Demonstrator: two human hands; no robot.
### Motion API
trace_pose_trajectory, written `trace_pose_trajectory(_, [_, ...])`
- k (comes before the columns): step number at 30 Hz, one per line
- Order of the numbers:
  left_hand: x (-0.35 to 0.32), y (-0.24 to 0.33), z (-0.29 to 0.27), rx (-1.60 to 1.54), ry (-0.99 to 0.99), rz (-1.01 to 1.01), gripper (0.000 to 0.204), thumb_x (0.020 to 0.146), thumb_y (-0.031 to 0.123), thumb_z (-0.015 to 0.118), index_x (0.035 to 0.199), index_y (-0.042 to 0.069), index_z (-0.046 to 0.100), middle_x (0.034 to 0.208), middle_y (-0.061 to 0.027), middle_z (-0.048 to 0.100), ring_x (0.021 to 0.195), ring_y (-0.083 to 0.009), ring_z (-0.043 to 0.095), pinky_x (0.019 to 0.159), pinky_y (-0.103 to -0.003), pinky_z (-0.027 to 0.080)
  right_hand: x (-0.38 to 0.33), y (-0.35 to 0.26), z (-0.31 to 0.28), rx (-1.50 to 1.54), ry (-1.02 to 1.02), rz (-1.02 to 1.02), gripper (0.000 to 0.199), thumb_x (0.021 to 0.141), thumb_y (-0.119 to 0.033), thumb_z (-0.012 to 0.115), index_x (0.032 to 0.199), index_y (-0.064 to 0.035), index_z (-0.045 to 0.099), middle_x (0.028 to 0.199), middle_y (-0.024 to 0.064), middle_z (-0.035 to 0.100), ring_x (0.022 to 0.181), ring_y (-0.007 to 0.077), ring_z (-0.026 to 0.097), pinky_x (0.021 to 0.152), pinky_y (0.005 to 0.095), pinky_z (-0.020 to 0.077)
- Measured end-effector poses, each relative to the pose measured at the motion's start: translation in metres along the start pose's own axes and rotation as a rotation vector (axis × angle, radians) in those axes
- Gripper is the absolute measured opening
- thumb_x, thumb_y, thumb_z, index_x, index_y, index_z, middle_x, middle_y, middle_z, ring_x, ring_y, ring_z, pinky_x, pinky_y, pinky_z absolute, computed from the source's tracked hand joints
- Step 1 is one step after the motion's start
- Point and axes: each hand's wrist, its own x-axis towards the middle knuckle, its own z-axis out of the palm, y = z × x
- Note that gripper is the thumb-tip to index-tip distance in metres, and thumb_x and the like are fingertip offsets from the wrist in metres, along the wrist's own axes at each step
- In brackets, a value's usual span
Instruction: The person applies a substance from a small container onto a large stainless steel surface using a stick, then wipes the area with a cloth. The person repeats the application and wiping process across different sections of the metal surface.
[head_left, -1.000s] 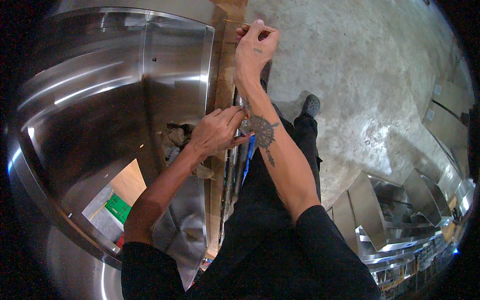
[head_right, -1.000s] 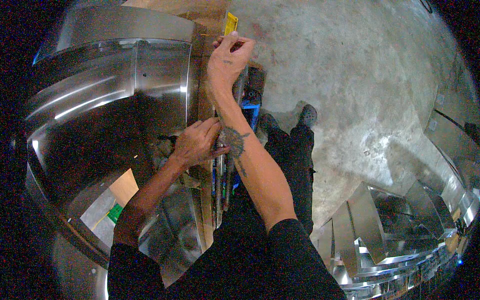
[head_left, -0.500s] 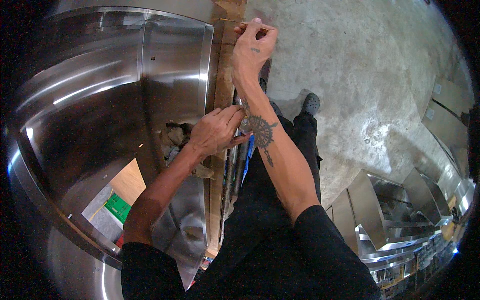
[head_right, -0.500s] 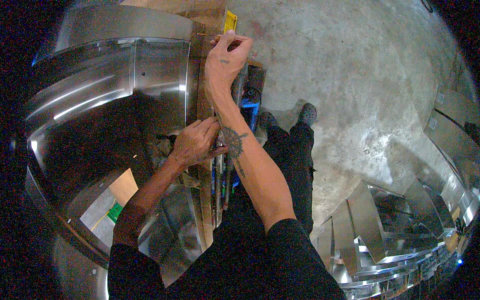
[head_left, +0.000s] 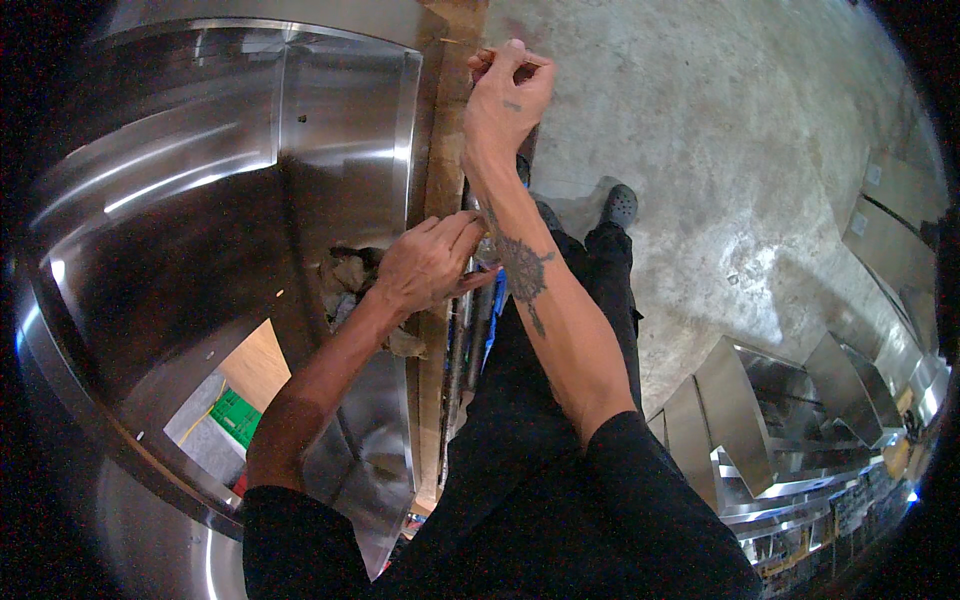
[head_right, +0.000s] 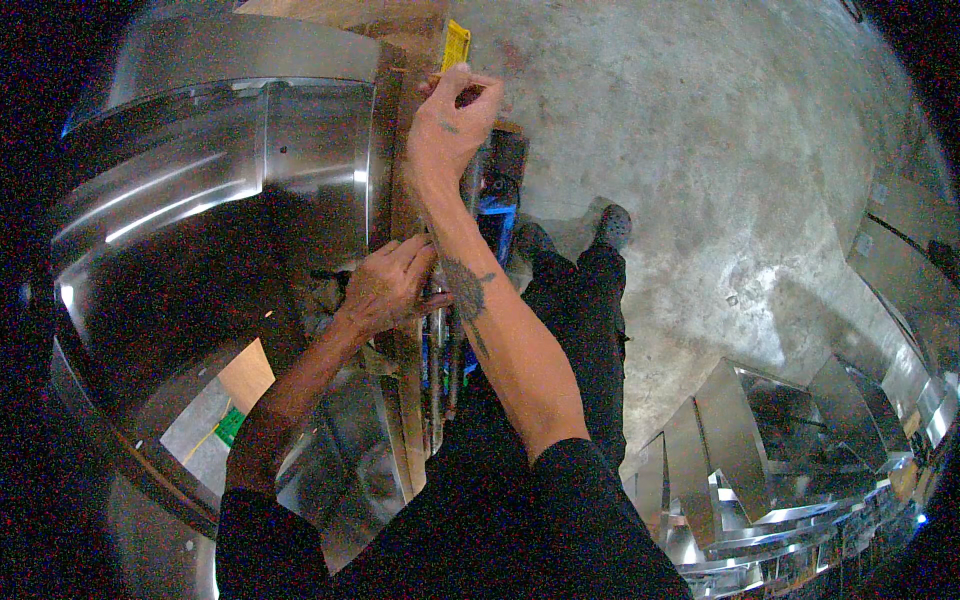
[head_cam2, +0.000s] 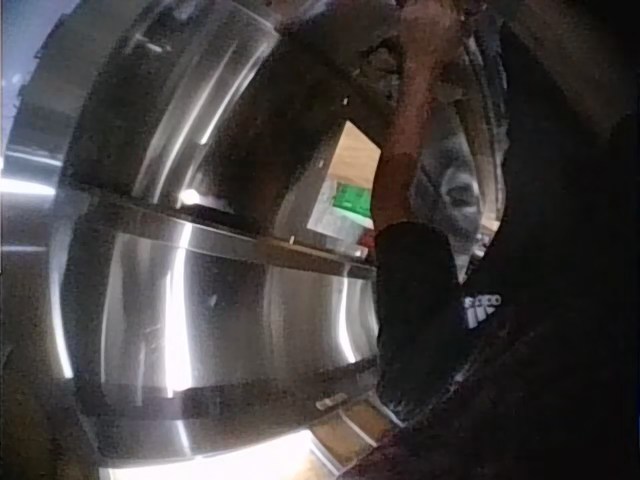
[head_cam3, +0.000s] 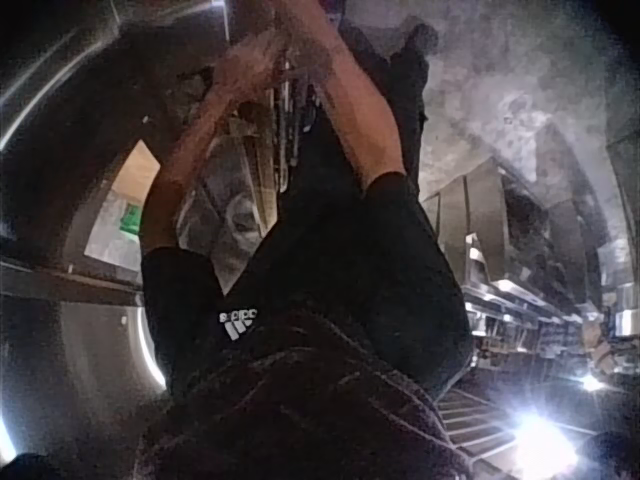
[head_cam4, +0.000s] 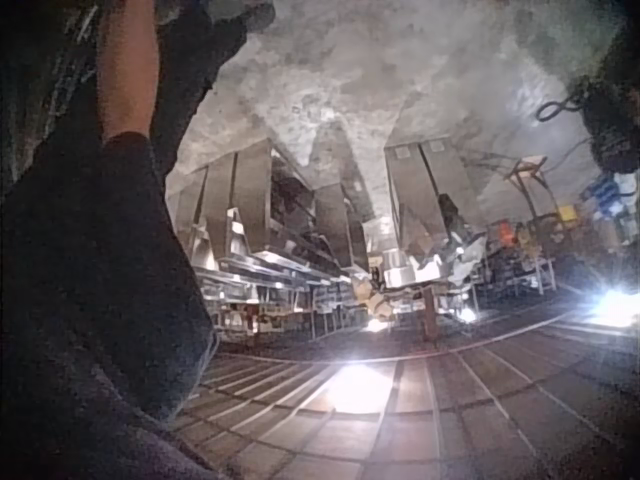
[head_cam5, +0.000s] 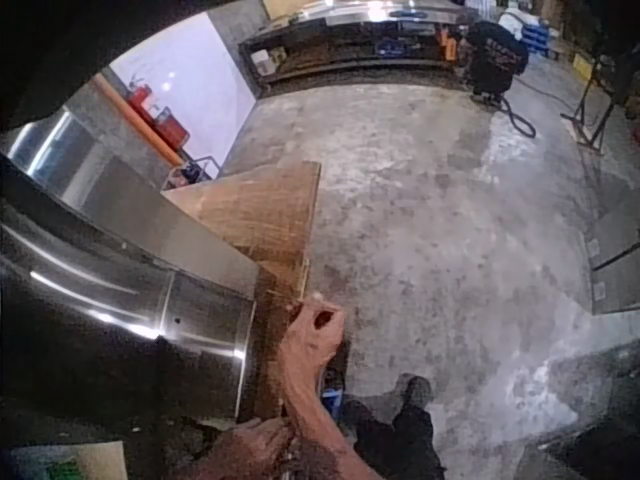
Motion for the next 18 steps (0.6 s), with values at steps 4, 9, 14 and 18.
trace_pose_trajectory(4, [-0.004,-0.003,0.008,-0.018,0.002,0.023,0.076,0.089,0.059,0.074,0.131,-0.003,0.061,0.127,-0.0188,0.067,0.097,-0.0362,0.069,0.088,-0.044,0.059,-0.004,-0.002,-0.019,0.004,0.030,-0.019,0.025,0.111,-0.024,0.057,0.104,-0.0013,0.051,0.089,0.0113,0.068,0.078,0.0170,0.067,0.075,0.0324,0.0551])
trace_pose_trajectory(9, [-0.003,-0.005,0.014,-0.021,0.102,0.065,0.074,0.089,0.054,0.076,0.132,-0.004,0.061,0.124,-0.0188,0.068,0.097,-0.0359,0.070,0.086,-0.043,0.059,-0.011,-0.006,-0.025,-0.028,0.009,-0.045,0.026,0.111,-0.025,0.057,0.104,-0.0013,0.050,0.086,0.0099,0.067,0.078,0.0166,0.066,0.075,0.0330,0.0545])
trace_pose_trajectory(14, [-0.002,-0.003,0.006,-0.009,0.027,0.041,0.071,0.086,0.054,0.079,0.124,-0.005,0.063,0.119,-0.0199,0.068,0.096,-0.0359,0.070,0.084,-0.043,0.059,-0.004,-0.005,-0.002,0.017,-0.036,-0.024,0.026,0.112,-0.026,0.056,0.105,-0.0016,0.049,0.085,0.0103,0.067,0.079,0.0173,0.066,0.077,0.0337,0.0541])
trace_pose_trajectory(18, [-0.002,-0.002,0.005,-0.034,-0.011,0.013,0.070,0.085,0.055,0.080,0.119,-0.004,0.063,0.119,-0.0203,0.068,0.097,-0.0362,0.070,0.085,-0.043,0.059,0.003,0.007,0.003,-0.055,-0.024,-0.077,0.026,0.112,-0.026,0.054,0.104,-0.0017,0.049,0.085,0.0116,0.068,0.078,0.0192,0.066,0.079,0.0359,0.0535])
